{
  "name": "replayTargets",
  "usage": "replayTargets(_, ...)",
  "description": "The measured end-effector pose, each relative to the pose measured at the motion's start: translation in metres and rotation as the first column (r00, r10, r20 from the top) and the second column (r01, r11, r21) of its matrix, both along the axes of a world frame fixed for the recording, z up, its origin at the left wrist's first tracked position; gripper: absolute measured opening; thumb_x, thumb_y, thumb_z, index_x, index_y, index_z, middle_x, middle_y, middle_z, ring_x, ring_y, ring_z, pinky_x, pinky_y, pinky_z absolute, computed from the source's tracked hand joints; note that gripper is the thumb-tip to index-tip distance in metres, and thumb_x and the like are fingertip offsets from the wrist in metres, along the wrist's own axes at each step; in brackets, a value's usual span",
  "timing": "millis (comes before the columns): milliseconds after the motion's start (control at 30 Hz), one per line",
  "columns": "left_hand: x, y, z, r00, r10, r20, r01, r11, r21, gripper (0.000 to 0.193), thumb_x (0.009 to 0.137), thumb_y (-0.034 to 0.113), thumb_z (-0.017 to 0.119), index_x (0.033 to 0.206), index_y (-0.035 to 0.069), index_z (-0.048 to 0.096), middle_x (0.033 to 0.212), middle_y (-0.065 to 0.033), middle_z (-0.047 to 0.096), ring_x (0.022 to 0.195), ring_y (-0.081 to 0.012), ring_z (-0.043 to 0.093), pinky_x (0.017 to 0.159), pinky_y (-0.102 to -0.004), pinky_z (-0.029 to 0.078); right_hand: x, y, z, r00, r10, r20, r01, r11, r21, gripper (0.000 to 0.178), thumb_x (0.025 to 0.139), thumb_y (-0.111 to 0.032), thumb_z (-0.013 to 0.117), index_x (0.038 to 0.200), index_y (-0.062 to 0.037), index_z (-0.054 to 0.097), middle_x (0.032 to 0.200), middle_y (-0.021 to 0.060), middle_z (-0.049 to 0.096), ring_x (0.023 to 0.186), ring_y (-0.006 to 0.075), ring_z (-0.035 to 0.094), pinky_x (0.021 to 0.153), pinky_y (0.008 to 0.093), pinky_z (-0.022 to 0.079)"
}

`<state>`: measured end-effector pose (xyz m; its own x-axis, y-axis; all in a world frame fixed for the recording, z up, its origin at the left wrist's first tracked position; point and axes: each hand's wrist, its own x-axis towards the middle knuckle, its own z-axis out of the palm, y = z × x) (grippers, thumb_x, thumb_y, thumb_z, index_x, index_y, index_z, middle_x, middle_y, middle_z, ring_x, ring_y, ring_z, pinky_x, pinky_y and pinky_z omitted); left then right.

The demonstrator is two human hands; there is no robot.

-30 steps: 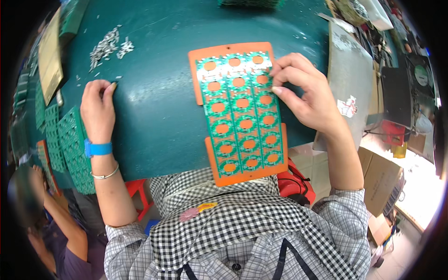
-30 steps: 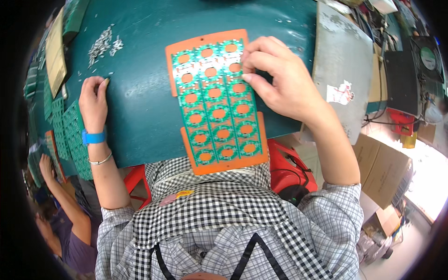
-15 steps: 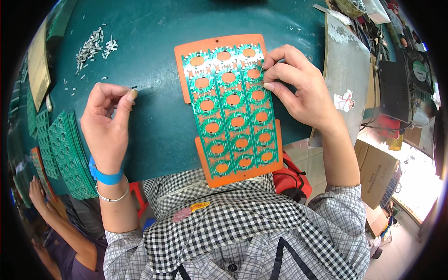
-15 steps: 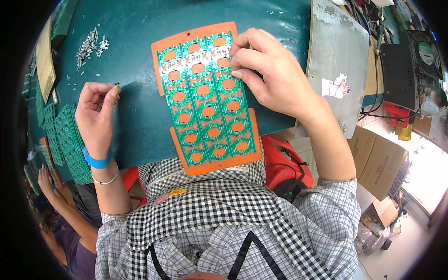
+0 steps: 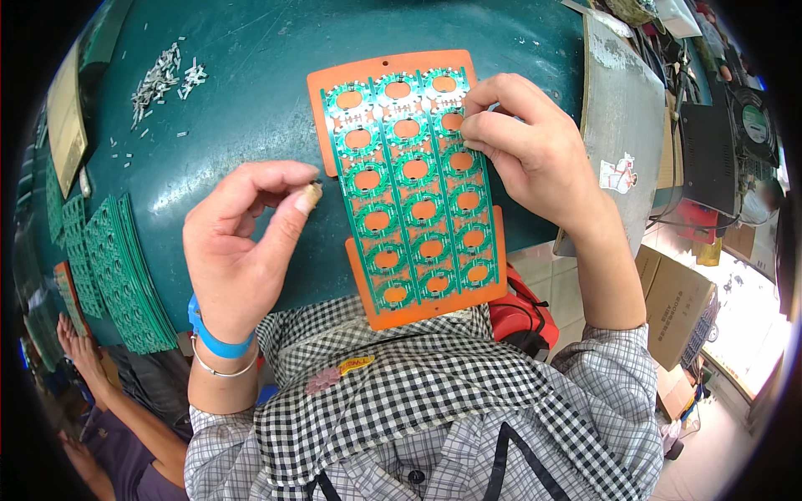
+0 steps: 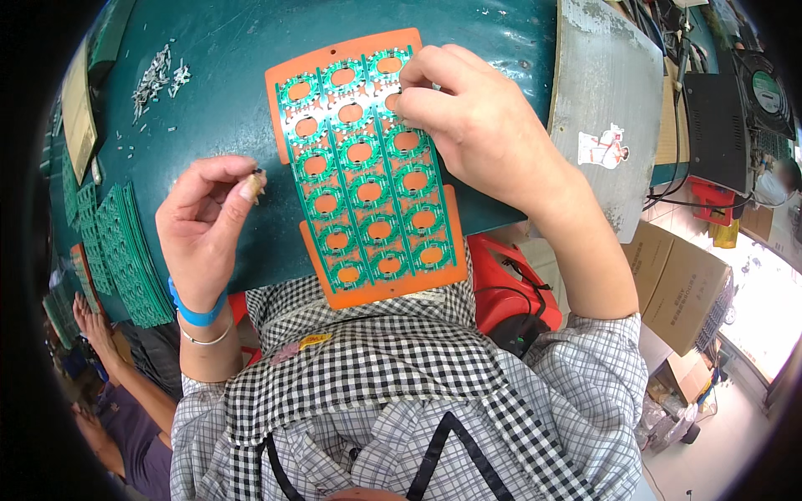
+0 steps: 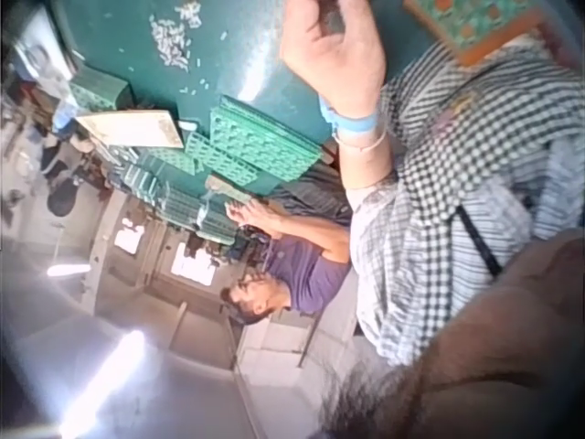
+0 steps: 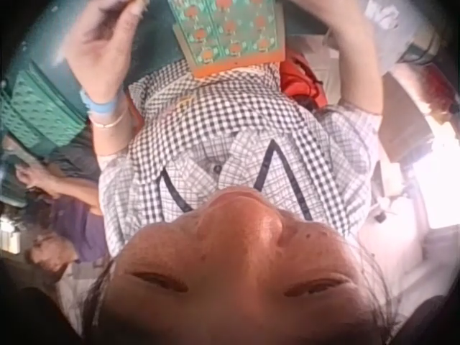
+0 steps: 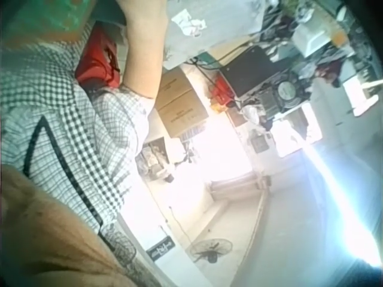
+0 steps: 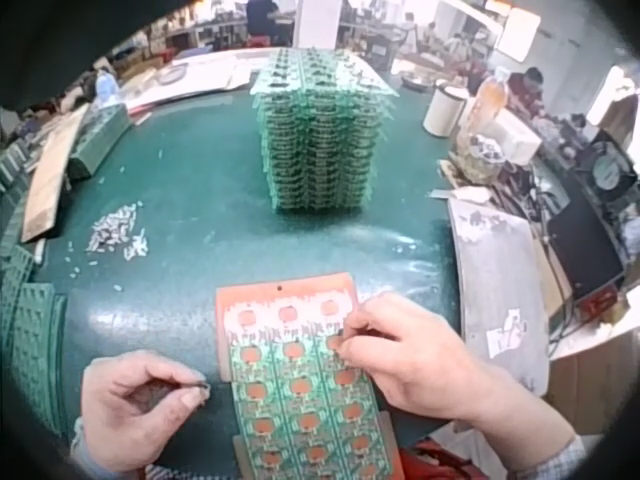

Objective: The person inserts small components into holes on a circuit board mounted on a fixture by hand. The person then moves a metal plate, moves a stack of circuit boards, places another circuit board onto the fixture, and inserts small components into it.

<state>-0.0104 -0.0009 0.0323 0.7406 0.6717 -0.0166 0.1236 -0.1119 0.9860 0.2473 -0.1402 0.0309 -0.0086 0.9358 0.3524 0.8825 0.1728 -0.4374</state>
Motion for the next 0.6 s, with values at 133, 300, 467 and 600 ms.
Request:
replayTargets(133, 0.004, -0.006, 0.0, 0.999, -0.038, -0.002, 0.038, 0.999, 0.012, 0.016, 0.088, -0.006, 0.067, 0.103, -0.005, 0.068, 0.101, -0.0073, 0.069, 0.089, -0.0113, 0.064, 0.08, -0.0245, 0.053, 0.0, -0.002, -0.004, 0.999, -0.042, -0.031, 0.043, 0.999, 0.014, 0.015, 0.074, 0.001, 0.072, 0.087, -0.0032, 0.066, 0.091, 0.0081, 0.06, 0.085, 0.0277, 0.06, 0.07, 0.0371, 0.051)
replayTargets(300, 0.006, -0.009, 0.0, 0.999, -0.043, 0.02, 0.043, 0.999, -0.031, 0.016, 0.088, -0.006, 0.067, 0.104, -0.005, 0.068, 0.099, -0.0068, 0.069, 0.089, -0.011, 0.064, 0.08, -0.0247, 0.053, -0.003, -0.003, -0.003, 0.996, -0.076, -0.041, 0.077, 0.997, 0.012, 0.017, 0.073, 0.004, 0.07, 0.088, -0.0034, 0.066, 0.091, 0.0084, 0.06, 0.085, 0.0278, 0.06, 0.071, 0.0367, 0.051)
replayTargets(467, 0.007, -0.011, -0.001, 0.998, -0.064, 0.021, 0.065, 0.996, -0.059, 0.016, 0.088, -0.007, 0.067, 0.104, -0.004, 0.068, 0.099, -0.0063, 0.069, 0.09, -0.0109, 0.064, 0.082, -0.0247, 0.053, -0.003, -0.002, -0.005, 0.999, -0.039, -0.022, 0.039, 0.999, 0.024, 0.018, 0.071, 0.005, 0.07, 0.087, -0.0035, 0.066, 0.091, 0.0079, 0.06, 0.085, 0.028, 0.059, 0.07, 0.0373, 0.051)
replayTargets(600, 0.008, -0.018, -0.002, 0.997, -0.062, 0.047, 0.066, 0.994, -0.09, 0.019, 0.089, -0.007, 0.065, 0.107, -0.004, 0.068, 0.1, -0.0059, 0.069, 0.092, -0.0108, 0.065, 0.083, -0.0246, 0.053, -0.009, 0.0, 0.005, 0.997, -0.006, 0.073, 0.007, 1.0, -0.013, 0.016, 0.07, 0.004, 0.069, 0.083, -0.0033, 0.064, 0.089, 0.007, 0.059, 0.086, 0.0275, 0.059, 0.07, 0.0379, 0.051)
